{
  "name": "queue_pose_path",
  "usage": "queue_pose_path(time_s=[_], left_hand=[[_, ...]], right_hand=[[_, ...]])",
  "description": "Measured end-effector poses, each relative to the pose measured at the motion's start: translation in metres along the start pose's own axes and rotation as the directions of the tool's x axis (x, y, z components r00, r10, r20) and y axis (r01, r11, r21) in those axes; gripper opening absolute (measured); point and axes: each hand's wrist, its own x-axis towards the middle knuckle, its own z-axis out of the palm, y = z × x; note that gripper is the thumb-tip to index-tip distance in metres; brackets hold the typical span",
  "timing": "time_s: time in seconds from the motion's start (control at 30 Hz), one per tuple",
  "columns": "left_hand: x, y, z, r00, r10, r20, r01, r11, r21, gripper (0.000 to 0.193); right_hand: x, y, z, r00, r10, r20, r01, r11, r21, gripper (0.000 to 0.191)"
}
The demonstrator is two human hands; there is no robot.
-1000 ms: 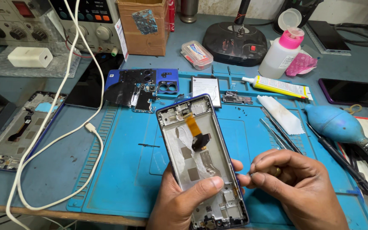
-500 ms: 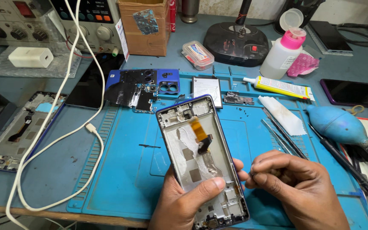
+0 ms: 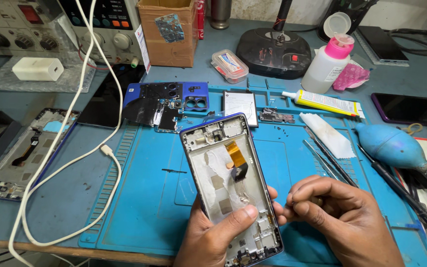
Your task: The person holds a disassembled phone frame and peels old adhesive residue and tape off its inner edges by hand, working around the frame a section at a time. Other disassembled phone parts, a battery, and repair tools lie on the work mat around them.
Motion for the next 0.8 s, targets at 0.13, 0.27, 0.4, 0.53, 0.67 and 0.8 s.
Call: queue_pose_path(time_s=[0.13,0.27,0.4,0.53,0.67,0.8], left_hand=[[0.0,-0.004,-0.004,1.0,0.012,0.013,-0.012,1.0,-0.013,0.047],[0.002,-0.007,-0.006,1.0,0.0,0.016,0.0,1.0,0.025,0.049],[0.001,-0.009,-0.006,0.998,0.031,0.049,-0.034,0.998,0.049,0.054],[0.005,-0.01,-0.003,0.993,0.106,0.045,-0.112,0.979,0.171,0.057],[0.007,-0.008,-0.004,0.99,0.125,0.06,-0.134,0.973,0.186,0.059],[0.008,-0.009,-0.003,0.991,0.132,0.036,-0.136,0.973,0.184,0.063]], right_hand=[[0.001,-0.001,0.0,1.0,0.004,0.009,-0.005,1.0,0.006,0.011],[0.004,-0.004,0.002,0.997,0.037,-0.064,-0.042,0.995,-0.086,0.011],[0.002,-0.004,0.004,1.0,-0.014,0.019,0.014,1.0,0.017,0.011],[0.002,0.002,0.001,0.996,0.008,-0.083,-0.017,0.995,-0.102,0.016],[0.004,0.006,-0.005,0.981,0.078,-0.177,-0.106,0.982,-0.157,0.019],[0.005,0.005,-0.004,0.99,0.056,-0.132,-0.073,0.989,-0.13,0.018]])
